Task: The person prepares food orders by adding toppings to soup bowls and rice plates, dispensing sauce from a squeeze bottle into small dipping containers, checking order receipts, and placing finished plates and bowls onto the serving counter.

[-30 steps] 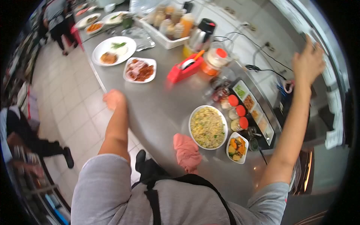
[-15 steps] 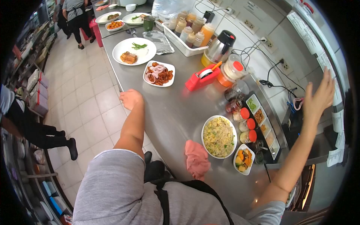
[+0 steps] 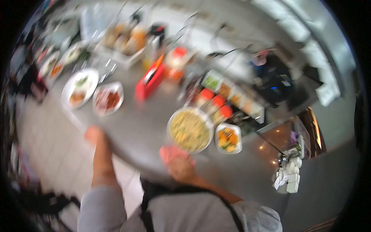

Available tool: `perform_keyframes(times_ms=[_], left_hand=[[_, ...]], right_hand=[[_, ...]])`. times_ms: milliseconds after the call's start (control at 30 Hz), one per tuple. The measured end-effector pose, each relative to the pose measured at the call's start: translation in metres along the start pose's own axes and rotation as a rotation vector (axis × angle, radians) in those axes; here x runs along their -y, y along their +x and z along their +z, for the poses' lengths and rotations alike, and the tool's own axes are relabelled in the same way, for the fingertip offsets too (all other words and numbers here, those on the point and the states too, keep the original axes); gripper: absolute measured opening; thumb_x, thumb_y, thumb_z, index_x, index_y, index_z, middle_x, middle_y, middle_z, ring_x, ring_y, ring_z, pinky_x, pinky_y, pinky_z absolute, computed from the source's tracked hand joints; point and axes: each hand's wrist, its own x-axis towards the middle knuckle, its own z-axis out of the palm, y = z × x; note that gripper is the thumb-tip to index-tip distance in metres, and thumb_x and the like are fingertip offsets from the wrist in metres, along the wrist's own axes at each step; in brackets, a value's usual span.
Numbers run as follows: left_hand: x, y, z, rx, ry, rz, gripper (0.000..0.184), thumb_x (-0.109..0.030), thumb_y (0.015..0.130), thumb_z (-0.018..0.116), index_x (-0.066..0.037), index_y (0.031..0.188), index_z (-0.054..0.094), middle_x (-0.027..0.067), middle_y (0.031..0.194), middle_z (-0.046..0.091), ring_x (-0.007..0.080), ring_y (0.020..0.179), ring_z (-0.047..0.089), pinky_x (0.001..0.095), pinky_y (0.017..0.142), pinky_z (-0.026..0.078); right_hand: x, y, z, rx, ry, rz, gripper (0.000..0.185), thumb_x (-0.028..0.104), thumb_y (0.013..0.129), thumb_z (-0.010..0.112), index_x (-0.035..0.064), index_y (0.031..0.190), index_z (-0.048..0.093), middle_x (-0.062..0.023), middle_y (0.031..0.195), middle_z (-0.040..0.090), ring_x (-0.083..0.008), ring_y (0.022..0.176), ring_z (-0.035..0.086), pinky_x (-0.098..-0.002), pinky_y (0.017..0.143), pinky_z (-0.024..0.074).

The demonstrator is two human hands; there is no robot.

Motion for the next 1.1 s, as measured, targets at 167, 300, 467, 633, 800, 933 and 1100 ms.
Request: perform_keyframes(times_ms=[167,300,467,633,800,933,1100], left_hand=[[-0.002,-0.009,-0.019,-0.087,-0.647,-0.557,0.029,-0.018,0.092,0.044,0.000,0.097,0.067,0.0207,0.106,0.062,0.0328,0.087,0.067,0.0398,0.073,0.057],[-0.004,-0.019,-0.054,-0.029,-0.815,-0.790,0.035,-0.027,0.092,0.043,0.002,0.101,0.061,0.0217,0.106,0.062,0.0352,0.092,0.067,0.0443,0.076,0.056],[-0.003,-0.012,-0.045,-0.070,-1.035,-0.935,0.041,-0.031,0.091,0.041,0.004,0.105,0.058,0.0227,0.109,0.061,0.0385,0.096,0.065,0.0469,0.081,0.054],[-0.003,-0.031,-0.067,-0.041,-0.999,-0.823,0.045,-0.030,0.090,0.041,0.007,0.111,0.057,0.0238,0.109,0.061,0.0400,0.097,0.064,0.0475,0.084,0.053],[0.004,-0.036,-0.071,-0.005,-1.115,-0.834,0.047,-0.029,0.089,0.041,0.008,0.112,0.056,0.0250,0.112,0.058,0.0394,0.100,0.062,0.0493,0.087,0.051],[-0.001,-0.039,-0.048,-0.319,-0.848,-0.618,0.038,-0.025,0.087,0.047,0.000,0.114,0.057,0.0174,0.117,0.057,0.0350,0.108,0.057,0.0497,0.088,0.047],[-0.009,-0.065,-0.036,-0.421,-0.563,-0.178,0.029,-0.021,0.083,0.057,-0.017,0.112,0.058,0.0043,0.118,0.056,0.0265,0.113,0.051,0.0462,0.087,0.044]], right_hand=[[0.011,0.016,-0.010,0.070,0.143,0.319,0.018,0.015,0.082,0.062,0.0081,0.099,0.061,-0.0107,0.090,0.061,-0.0280,0.087,0.061,-0.0399,0.076,0.0468],[0.008,0.018,0.000,0.274,0.199,0.483,0.017,0.023,0.088,0.059,0.0069,0.092,0.061,-0.0145,0.091,0.064,-0.0326,0.087,0.062,-0.0441,0.077,0.0472],[0.017,0.027,-0.020,0.526,0.120,0.537,0.022,0.027,0.091,0.056,0.0059,0.092,0.061,-0.0134,0.091,0.064,-0.0329,0.083,0.063,-0.0448,0.073,0.0486],[0.010,-0.004,-0.033,0.034,0.527,0.482,0.019,0.018,0.091,0.058,0.0051,0.105,0.061,-0.0123,0.096,0.063,-0.0253,0.083,0.064,-0.0380,0.074,0.0501],[0.010,-0.065,-0.059,-0.205,0.935,0.971,0.023,0.012,0.093,0.058,0.0045,0.114,0.058,-0.0052,0.102,0.062,-0.0147,0.094,0.059,-0.0315,0.087,0.0473],[-0.010,-0.056,-0.139,-0.235,0.528,0.935,0.026,0.014,0.092,0.060,0.0032,0.116,0.058,-0.0057,0.106,0.061,-0.0183,0.102,0.057,-0.0353,0.092,0.0452],[-0.087,0.084,-0.329,-0.580,-0.692,0.297,0.053,0.008,0.075,0.065,0.0045,0.126,0.053,-0.0157,0.120,0.052,-0.0351,0.113,0.046,-0.0463,0.095,0.0331]])
